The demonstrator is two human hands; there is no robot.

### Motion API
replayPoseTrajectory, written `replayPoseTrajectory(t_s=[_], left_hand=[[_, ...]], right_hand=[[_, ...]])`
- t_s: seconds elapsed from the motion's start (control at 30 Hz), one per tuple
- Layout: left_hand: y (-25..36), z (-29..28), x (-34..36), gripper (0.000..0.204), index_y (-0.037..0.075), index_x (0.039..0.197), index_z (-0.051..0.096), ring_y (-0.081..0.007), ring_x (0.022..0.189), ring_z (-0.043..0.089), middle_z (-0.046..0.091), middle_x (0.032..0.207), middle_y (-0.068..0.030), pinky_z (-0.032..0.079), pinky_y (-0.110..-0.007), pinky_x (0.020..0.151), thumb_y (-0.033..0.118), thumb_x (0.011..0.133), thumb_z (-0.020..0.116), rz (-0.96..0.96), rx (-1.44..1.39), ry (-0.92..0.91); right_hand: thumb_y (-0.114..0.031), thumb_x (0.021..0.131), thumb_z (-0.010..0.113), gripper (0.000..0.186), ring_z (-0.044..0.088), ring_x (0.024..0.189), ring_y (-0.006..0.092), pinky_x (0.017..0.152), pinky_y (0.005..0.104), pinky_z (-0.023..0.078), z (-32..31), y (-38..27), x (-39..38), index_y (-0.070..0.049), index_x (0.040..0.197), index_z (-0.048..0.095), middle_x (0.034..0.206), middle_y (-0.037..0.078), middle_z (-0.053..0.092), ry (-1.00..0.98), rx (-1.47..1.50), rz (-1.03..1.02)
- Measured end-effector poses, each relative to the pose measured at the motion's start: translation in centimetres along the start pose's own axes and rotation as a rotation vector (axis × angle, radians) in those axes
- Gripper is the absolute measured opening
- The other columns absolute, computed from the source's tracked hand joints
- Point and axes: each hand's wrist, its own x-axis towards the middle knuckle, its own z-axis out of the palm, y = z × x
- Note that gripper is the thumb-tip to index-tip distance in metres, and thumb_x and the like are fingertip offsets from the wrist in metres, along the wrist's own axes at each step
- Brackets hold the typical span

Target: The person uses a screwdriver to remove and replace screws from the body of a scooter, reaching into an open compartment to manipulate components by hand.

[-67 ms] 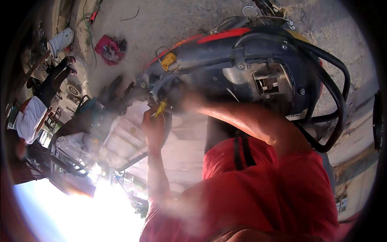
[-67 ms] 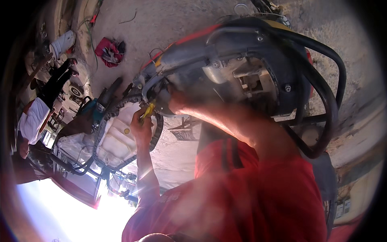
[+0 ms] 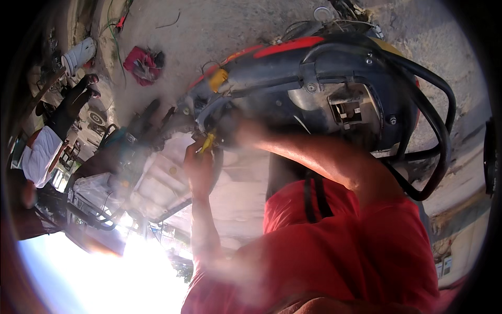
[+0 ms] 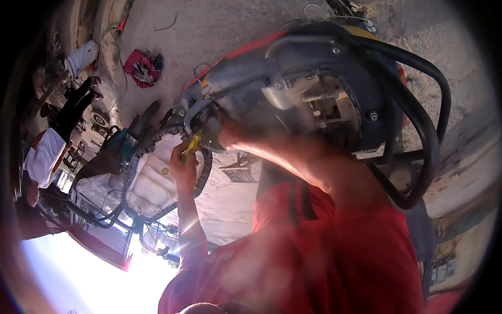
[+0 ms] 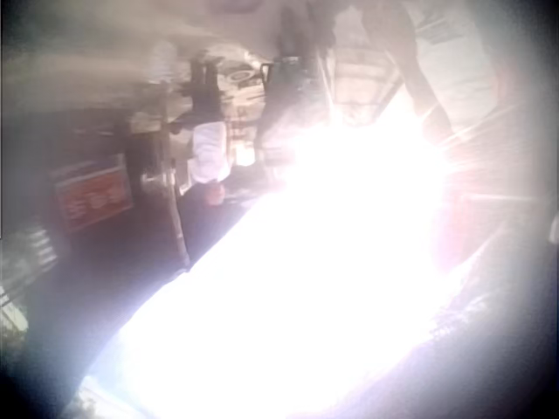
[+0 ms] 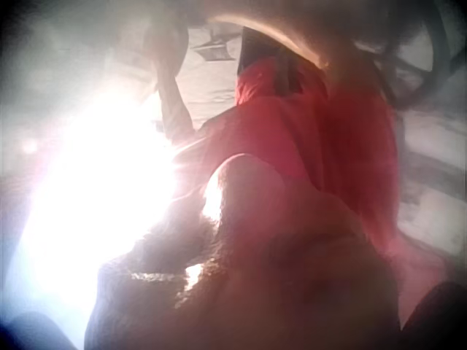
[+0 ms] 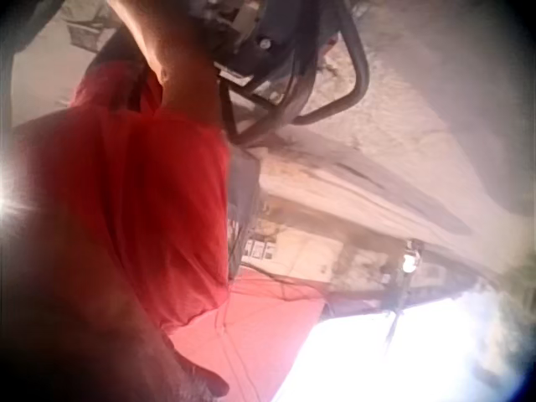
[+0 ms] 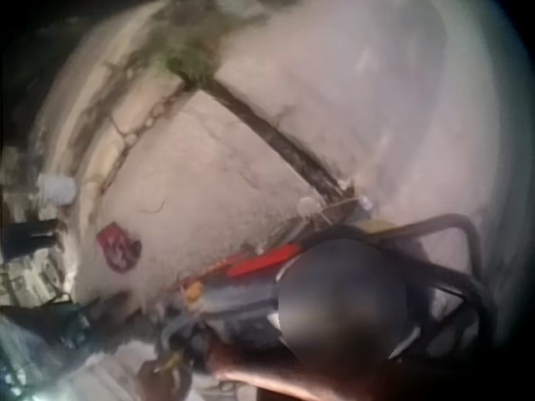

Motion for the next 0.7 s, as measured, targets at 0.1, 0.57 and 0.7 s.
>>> replayPoseTrajectory(t_s=[0.1, 0.57, 0.7], left_hand=[[0.1, -0.1, 0.2, 0.031, 0.003, 0.115, 0.065, -0.0165, 0.068, 0.063, 0.067, 0.085, -0.0105, 0.050, -0.032, 0.067, 0.019, 0.089, 0.063, -0.100, -0.011, -0.019], [-3.3, 0.4, 0.4, 0.026, 0.008, 0.110, 0.069, -0.0096, 0.055, 0.057, 0.062, 0.068, -0.0022, 0.045, -0.027, 0.052, 0.020, 0.088, 0.060, -0.044, -0.070, 0.036], [-2.7, 0.4, 0.5, 0.026, 0.006, 0.109, 0.068, -0.0083, 0.055, 0.055, 0.061, 0.067, -0.0008, 0.044, -0.026, 0.051, 0.018, 0.087, 0.060, 0.003, -0.108, 0.020]], right_hand=[[-0.018, 0.089, 0.057, 0.041, 0.061, 0.082, 0.0271, 0.081, 0.0421, 0.051, 0.0, 0.4, -0.6, 0.005, 0.123, 0.063, 0.114, 0.018, 0.064, 0.168, -0.184, -0.162], [-0.021, 0.090, 0.056, 0.042, 0.057, 0.108, 0.0314, 0.091, 0.0458, 0.047, -7.0, 0.7, -1.2, -0.002, 0.126, 0.060, 0.122, 0.018, 0.057, 0.412, -0.322, -0.234], [-0.022, 0.089, 0.056, 0.042, 0.057, 0.106, 0.0324, 0.090, 0.0467, 0.047, -7.7, 0.8, -1.1, -0.003, 0.127, 0.060, 0.119, 0.019, 0.058, 0.434, -0.281, -0.219]])
